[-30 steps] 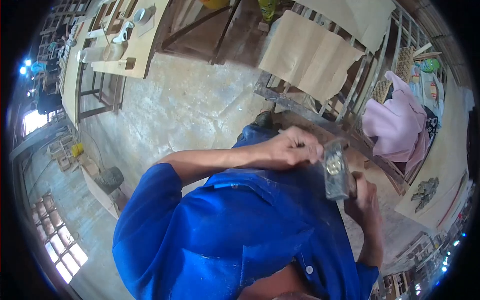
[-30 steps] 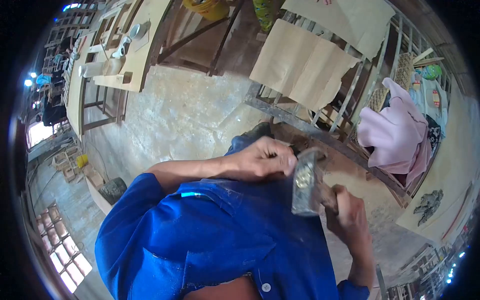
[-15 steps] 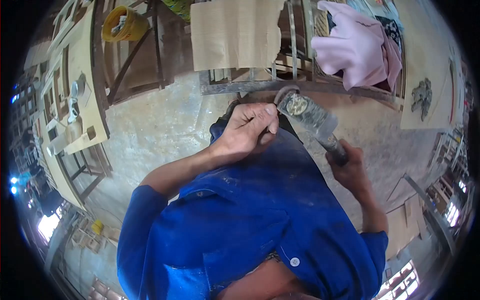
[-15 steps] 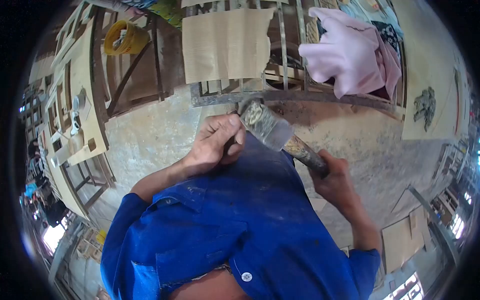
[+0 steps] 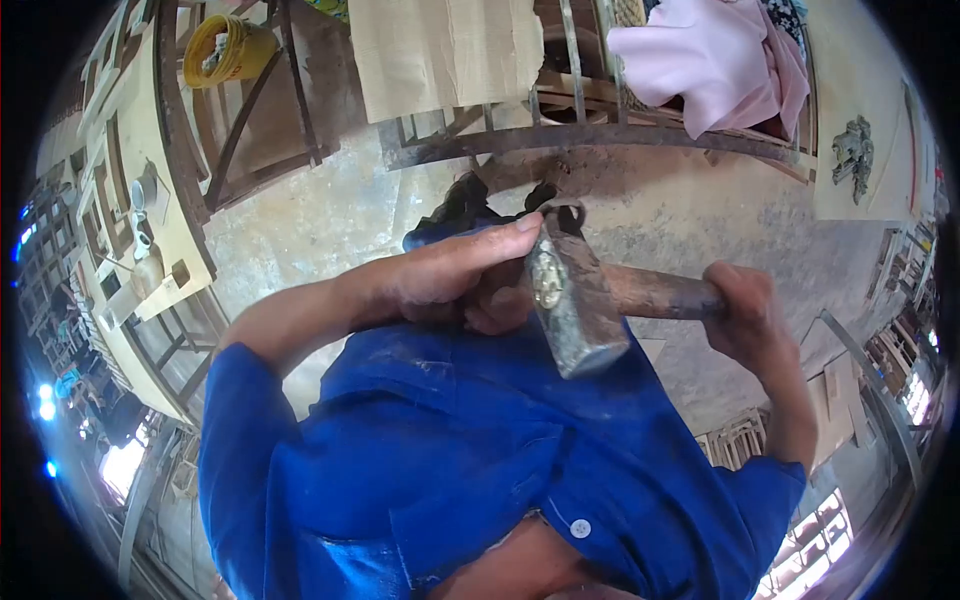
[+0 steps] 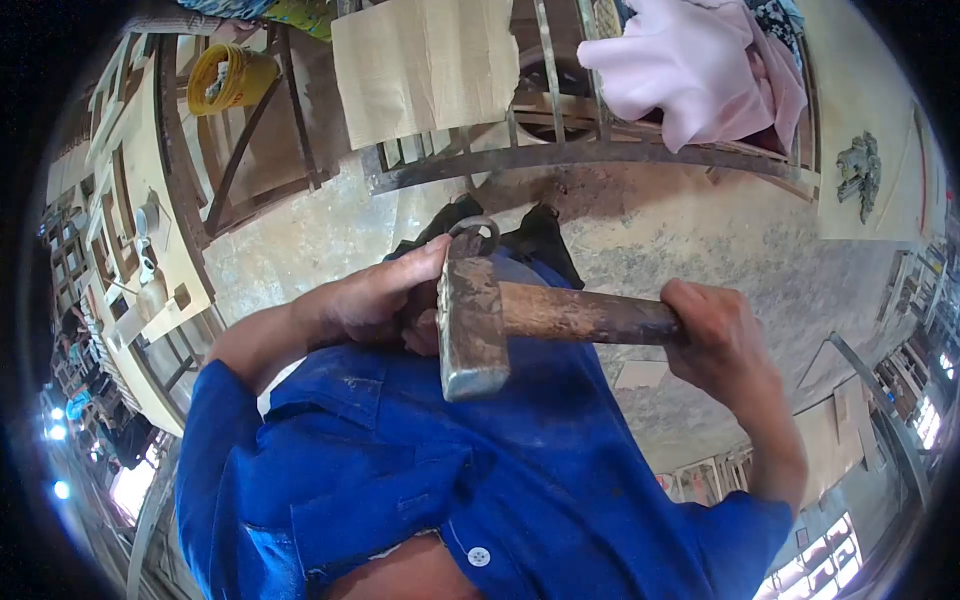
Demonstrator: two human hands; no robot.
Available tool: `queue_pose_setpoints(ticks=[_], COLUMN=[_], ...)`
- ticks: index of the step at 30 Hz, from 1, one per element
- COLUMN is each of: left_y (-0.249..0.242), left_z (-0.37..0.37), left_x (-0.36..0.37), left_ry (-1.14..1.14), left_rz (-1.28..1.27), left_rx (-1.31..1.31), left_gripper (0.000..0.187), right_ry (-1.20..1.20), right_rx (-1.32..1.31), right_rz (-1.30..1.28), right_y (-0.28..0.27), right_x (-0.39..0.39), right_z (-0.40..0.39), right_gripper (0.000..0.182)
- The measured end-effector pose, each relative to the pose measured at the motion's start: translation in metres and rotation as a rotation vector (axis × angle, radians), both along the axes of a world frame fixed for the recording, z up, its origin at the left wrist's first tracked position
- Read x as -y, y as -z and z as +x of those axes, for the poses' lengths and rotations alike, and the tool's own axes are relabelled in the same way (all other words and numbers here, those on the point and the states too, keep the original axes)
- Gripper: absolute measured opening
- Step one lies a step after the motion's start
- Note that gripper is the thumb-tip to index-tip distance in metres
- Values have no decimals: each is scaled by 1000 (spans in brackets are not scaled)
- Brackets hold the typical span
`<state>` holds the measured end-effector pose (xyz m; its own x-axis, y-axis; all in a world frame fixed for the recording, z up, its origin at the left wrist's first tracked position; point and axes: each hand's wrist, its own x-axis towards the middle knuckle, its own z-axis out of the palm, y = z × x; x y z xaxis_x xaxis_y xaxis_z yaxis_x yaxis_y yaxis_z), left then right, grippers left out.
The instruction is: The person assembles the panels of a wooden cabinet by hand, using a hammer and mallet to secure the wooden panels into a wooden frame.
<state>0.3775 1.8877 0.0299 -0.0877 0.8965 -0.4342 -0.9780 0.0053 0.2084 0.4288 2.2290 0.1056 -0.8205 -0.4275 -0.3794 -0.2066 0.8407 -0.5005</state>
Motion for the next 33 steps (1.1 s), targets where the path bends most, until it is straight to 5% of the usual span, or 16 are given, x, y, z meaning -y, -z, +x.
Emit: queue_pose_setpoints(ticks=[10, 14, 20, 22, 33], left_y=[-29, -21, -42, -46, -60], left_z=[-6, -18, -24, -29, -51], left_x=[8, 28, 27, 32, 34], left_ry=[93, 414, 247, 243, 275], left_rz=[77, -22, -121, -133, -163], left_rx=[-286, -304, -276, -286, -318], left_gripper=[60, 79, 85, 84, 80], right_ry=[-152, -131, -219, -287, -325], right_rx=[13, 64, 137, -22, 84], right_rz=[96, 70, 155, 101, 130], right_y=[-48, -47, -58, -63, -76], right_x=[5, 3, -6, 0, 6], right_z=[-11, -14, -41, -50, -87], right_gripper=[45, 51, 55, 53, 55])
